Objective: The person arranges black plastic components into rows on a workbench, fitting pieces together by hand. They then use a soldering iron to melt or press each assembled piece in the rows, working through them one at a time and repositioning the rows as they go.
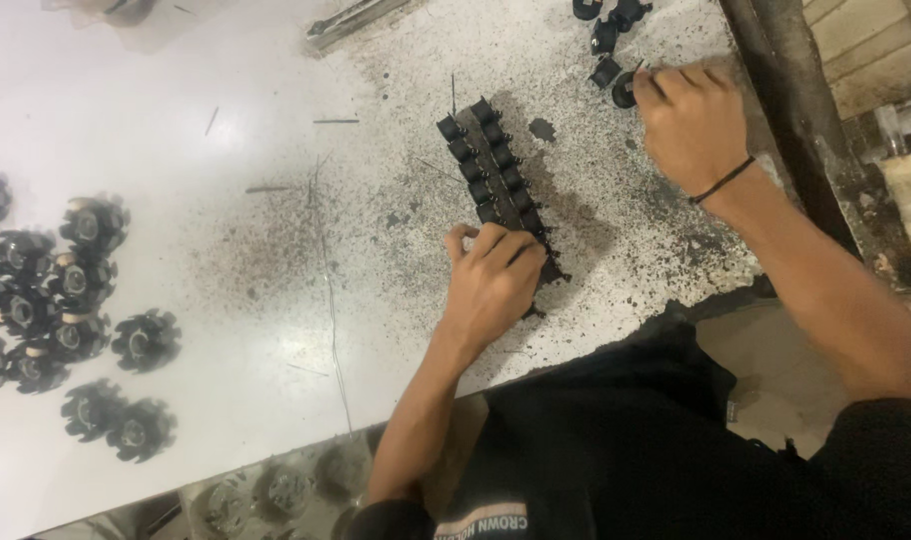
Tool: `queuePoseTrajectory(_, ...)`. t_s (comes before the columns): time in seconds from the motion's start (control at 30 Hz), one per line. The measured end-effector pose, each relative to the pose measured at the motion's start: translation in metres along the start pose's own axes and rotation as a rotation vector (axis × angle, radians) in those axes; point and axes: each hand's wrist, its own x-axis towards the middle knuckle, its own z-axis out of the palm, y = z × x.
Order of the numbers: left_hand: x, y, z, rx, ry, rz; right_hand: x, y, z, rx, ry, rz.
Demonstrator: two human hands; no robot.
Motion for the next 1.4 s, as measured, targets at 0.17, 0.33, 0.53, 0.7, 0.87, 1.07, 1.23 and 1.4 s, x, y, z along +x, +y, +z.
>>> queuePoseTrajectory(0.17,-0.003,0.007,0.001,-0.092,-0.114,-0.016,-0.049,-0.036,-0.049,0.405,-0.336,0.040)
queuePoseTrajectory(0.33,-0.007,0.012,0.005,-0.107,-0.088,-0.057,-0.087,-0.107,-0.094,0.832,-0.158,0.078)
queuePoseTrajectory(0.53,-0.011,0.010,0.008,-0.137,-0.079,-0.072,-0.068,-0.116,-0.092,0.711,-0.046,-0.031)
queuePoseTrajectory(0.7,-0.013,0.017,0.000,-0.049,-0.078,-0.022,0.005,-0.037,-0.040,0.172,0.101,-0.125)
queuePoseTrajectory(0.87,-0.019,0.028,-0.011,-0.079,-0.133,0.011,0.031,-0.007,0.003,0.117,-0.038,-0.119)
queuePoseTrajectory(1.07,-0.027,0.038,0.001,0.026,-0.196,-0.029,0.012,-0.028,-0.008,0.547,-0.281,0.020)
queuePoseTrajectory(1.23,0.004,-0.004,-0.001,-0.051,-0.085,-0.022,0.029,-0.020,-0.005,0.494,-0.636,0.044)
queuePoseTrajectory(1.4,0.085,-0.096,0.016,0.018,0.073,-0.236,0.056,-0.038,0.006,0.594,-0.503,0.096)
